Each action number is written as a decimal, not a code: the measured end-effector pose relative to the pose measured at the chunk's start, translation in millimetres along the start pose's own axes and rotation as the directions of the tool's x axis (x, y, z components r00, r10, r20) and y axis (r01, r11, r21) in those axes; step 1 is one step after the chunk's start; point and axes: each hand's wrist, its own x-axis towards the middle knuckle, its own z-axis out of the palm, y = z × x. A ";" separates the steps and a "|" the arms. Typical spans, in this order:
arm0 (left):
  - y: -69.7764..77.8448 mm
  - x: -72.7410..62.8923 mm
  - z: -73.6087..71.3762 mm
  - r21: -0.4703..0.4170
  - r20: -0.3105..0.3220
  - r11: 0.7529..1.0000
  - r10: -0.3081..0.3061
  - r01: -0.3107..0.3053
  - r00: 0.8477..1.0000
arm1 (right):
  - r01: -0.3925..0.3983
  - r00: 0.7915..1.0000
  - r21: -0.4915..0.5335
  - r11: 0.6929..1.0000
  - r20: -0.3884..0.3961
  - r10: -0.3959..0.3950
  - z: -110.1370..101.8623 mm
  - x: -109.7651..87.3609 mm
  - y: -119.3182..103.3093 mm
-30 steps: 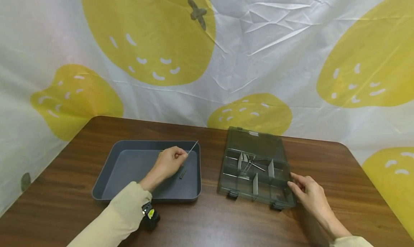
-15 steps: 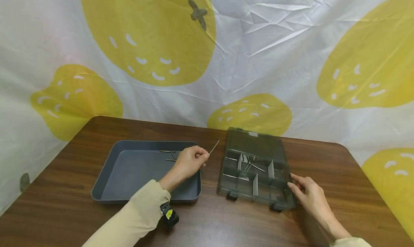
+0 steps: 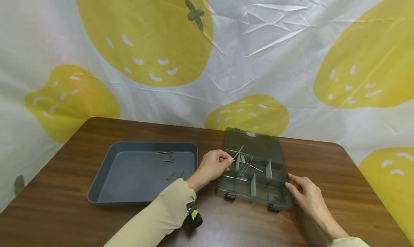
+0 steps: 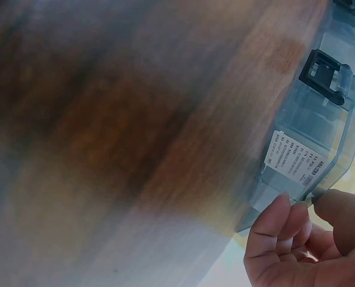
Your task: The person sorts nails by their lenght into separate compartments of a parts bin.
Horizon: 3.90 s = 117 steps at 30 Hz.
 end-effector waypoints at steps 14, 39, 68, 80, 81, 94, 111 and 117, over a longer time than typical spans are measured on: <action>5.0 7.9 22.0 0.038 -0.008 0.999 0.014 -0.013 1.000 | -0.026 0.999 0.007 1.000 0.022 0.026 0.9 0.9 -0.3; 7.5 12.1 37.7 0.125 -0.054 0.992 -0.013 0.020 0.998 | -0.039 0.998 -0.006 0.999 0.038 0.039 0.6 0.4 -0.8; 0.0 7.2 32.2 0.024 -0.037 0.997 0.069 -0.068 0.997 | -0.011 1.000 -0.008 1.000 0.015 0.011 3.2 1.3 -2.0; -11.3 -6.3 -7.6 -0.078 -0.066 0.996 0.027 -0.032 0.997 | -0.005 1.000 -0.008 1.000 0.026 0.005 1.8 2.1 -2.1; -12.7 -7.6 -11.9 -0.082 -0.070 0.996 0.023 -0.029 0.997 | -0.003 1.000 -0.009 1.000 0.025 0.003 1.7 2.1 -2.0; -42.8 -14.2 -68.4 -0.030 -0.201 0.999 -0.049 0.044 0.978 | -0.030 0.998 -0.020 0.999 0.053 0.031 2.3 0.1 -0.6; -95.1 -18.6 -140.5 0.119 -0.323 0.972 -0.155 0.203 0.934 | 0.000 1.000 -0.026 1.000 0.017 0.000 1.6 1.3 0.8; -106.5 -22.0 -149.1 0.134 -0.351 0.961 -0.182 0.241 0.919 | -0.009 1.000 -0.023 1.000 0.022 0.010 1.4 1.1 -0.2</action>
